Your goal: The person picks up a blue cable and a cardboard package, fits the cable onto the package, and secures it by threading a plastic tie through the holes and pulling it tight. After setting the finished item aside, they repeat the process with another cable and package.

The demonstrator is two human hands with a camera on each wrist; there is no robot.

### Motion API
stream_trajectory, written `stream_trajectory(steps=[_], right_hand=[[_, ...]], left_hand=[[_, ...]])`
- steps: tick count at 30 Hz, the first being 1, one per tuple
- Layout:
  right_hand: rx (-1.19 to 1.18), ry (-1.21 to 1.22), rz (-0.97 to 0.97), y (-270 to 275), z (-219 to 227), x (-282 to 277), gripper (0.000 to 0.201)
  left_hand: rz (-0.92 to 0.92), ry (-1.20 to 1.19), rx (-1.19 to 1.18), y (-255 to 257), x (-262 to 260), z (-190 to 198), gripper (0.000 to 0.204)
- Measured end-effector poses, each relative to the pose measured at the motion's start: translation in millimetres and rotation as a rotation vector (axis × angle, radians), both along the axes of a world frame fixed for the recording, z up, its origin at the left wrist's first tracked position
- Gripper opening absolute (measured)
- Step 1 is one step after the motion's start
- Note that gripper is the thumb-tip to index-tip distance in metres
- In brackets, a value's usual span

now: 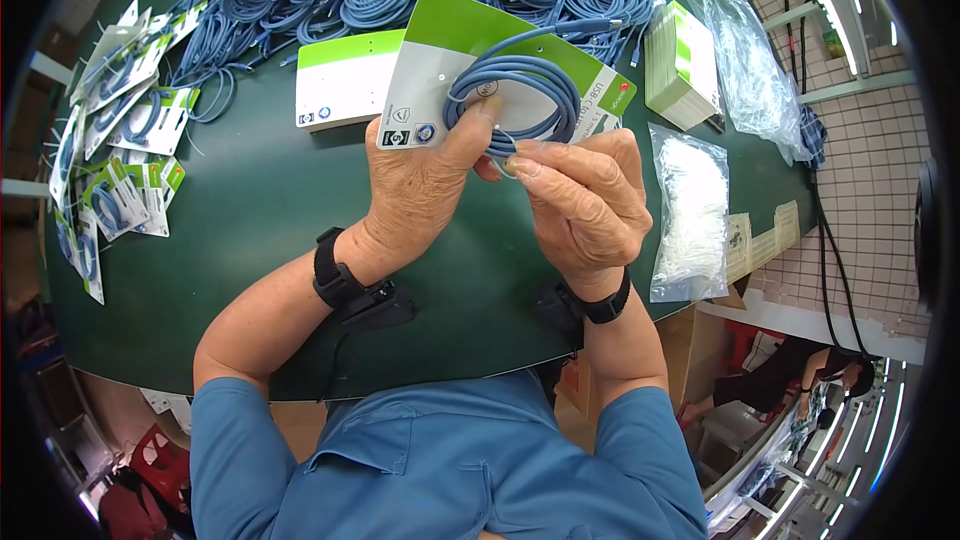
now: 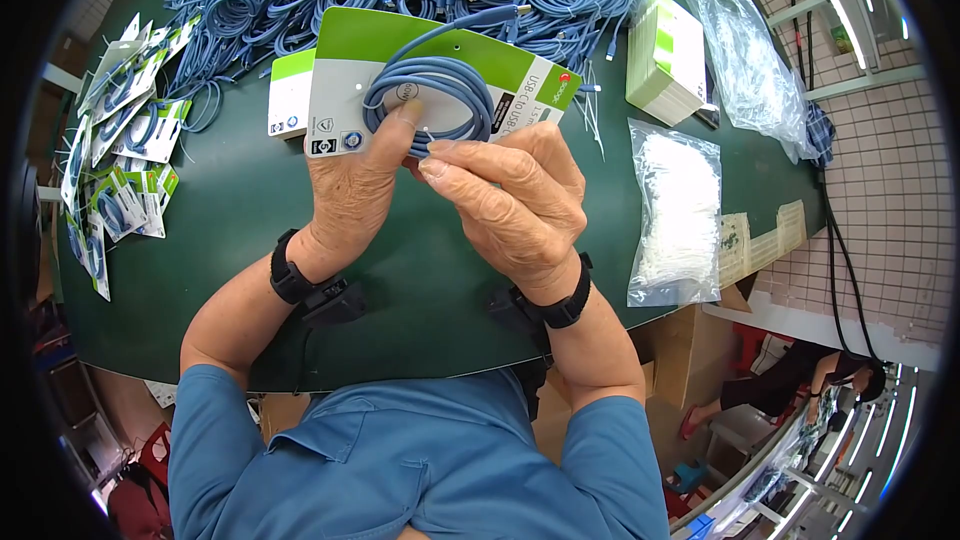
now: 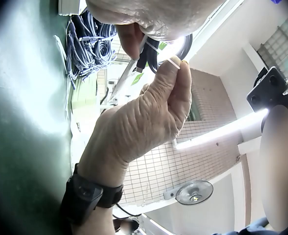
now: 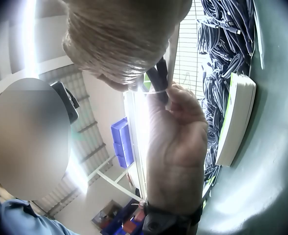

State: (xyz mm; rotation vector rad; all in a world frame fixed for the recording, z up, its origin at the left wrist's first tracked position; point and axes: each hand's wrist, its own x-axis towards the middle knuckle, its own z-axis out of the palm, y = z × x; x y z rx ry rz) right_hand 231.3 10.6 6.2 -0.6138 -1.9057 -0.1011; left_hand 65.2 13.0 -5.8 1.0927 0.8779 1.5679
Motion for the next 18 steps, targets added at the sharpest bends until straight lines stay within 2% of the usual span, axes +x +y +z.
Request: stream_trajectory(steps=[9,12,18], right_hand=[[0.039,-0.020,0.009,2.1,-3.5,-1.1,0.038],[0.028,-0.013,0.008,2.2,-3.3,-1.7,0.037],[-0.034,0.045,-0.010,4.7,-3.7,-1.7,0.022]], left_hand=[[0.033,0.011,-0.033,1.8,0.3,1.2,0.016],[0.040,0.004,0.022,2.3,0.5,0.5,0.018],[0.008,0.098,0.049,0.8,-0.8,-4.8,0.017]])
